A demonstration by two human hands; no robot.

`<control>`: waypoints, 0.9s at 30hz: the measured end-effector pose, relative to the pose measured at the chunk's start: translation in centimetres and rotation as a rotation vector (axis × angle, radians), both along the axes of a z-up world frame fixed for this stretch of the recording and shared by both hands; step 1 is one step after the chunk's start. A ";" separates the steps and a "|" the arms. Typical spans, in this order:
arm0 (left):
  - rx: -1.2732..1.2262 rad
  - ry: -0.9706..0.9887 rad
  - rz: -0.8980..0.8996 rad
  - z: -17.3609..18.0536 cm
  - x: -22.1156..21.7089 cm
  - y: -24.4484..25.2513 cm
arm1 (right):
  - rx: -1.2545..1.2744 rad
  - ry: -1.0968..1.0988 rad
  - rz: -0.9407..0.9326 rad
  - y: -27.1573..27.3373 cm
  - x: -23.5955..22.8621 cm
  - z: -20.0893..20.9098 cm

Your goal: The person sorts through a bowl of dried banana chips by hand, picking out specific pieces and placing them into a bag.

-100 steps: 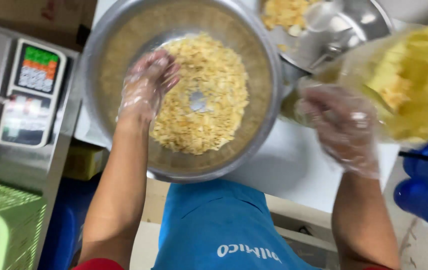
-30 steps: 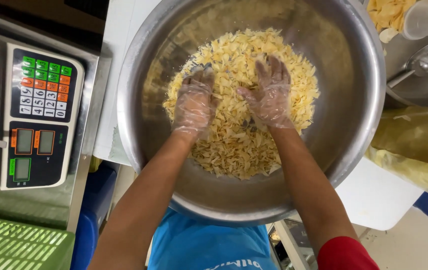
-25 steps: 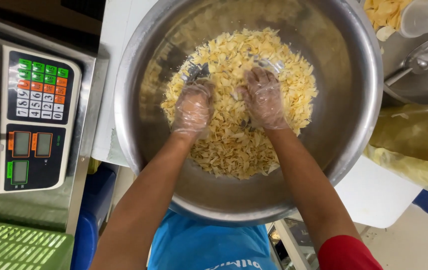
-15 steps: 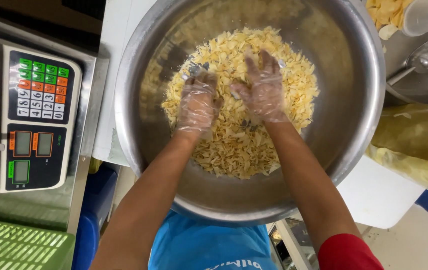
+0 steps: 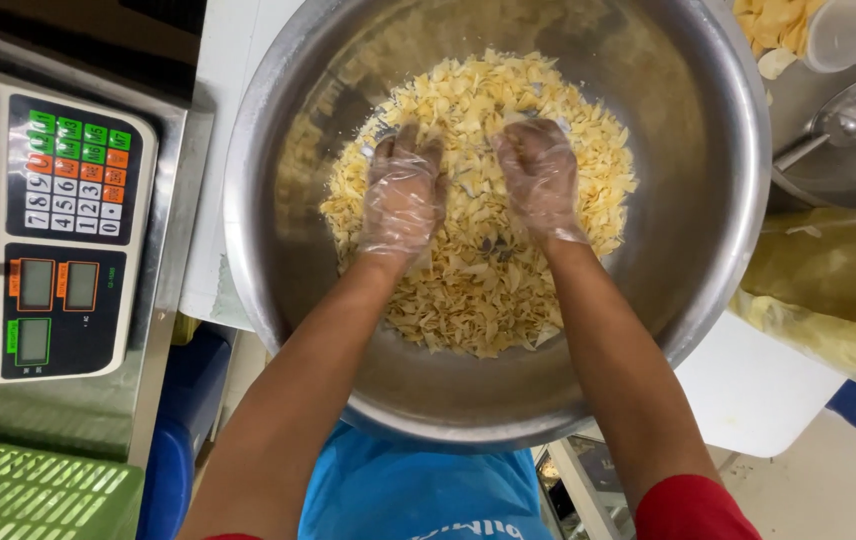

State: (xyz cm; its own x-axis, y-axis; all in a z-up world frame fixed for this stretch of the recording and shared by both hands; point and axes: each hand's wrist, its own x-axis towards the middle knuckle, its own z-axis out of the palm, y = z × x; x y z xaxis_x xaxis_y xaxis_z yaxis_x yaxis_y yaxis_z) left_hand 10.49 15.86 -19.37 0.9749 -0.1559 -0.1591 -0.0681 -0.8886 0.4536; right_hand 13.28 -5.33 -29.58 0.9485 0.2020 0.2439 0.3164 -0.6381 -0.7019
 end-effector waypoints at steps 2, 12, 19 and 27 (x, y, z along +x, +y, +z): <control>0.104 0.242 -0.017 4.0 1.1 -0.5 | 0.357 0.396 -0.268 1.1 -0.1 3.2; -0.031 0.081 -0.022 -8.6 -1.6 0.9 | 0.871 0.733 -0.739 -8.1 -5.2 16.8; -0.348 -0.272 -0.113 -11.0 -2.2 1.5 | 1.425 0.448 -0.438 -21.7 -12.0 33.2; -0.607 -0.398 0.203 -5.0 -4.0 1.2 | 0.626 -0.160 -1.109 -32.9 -12.9 38.1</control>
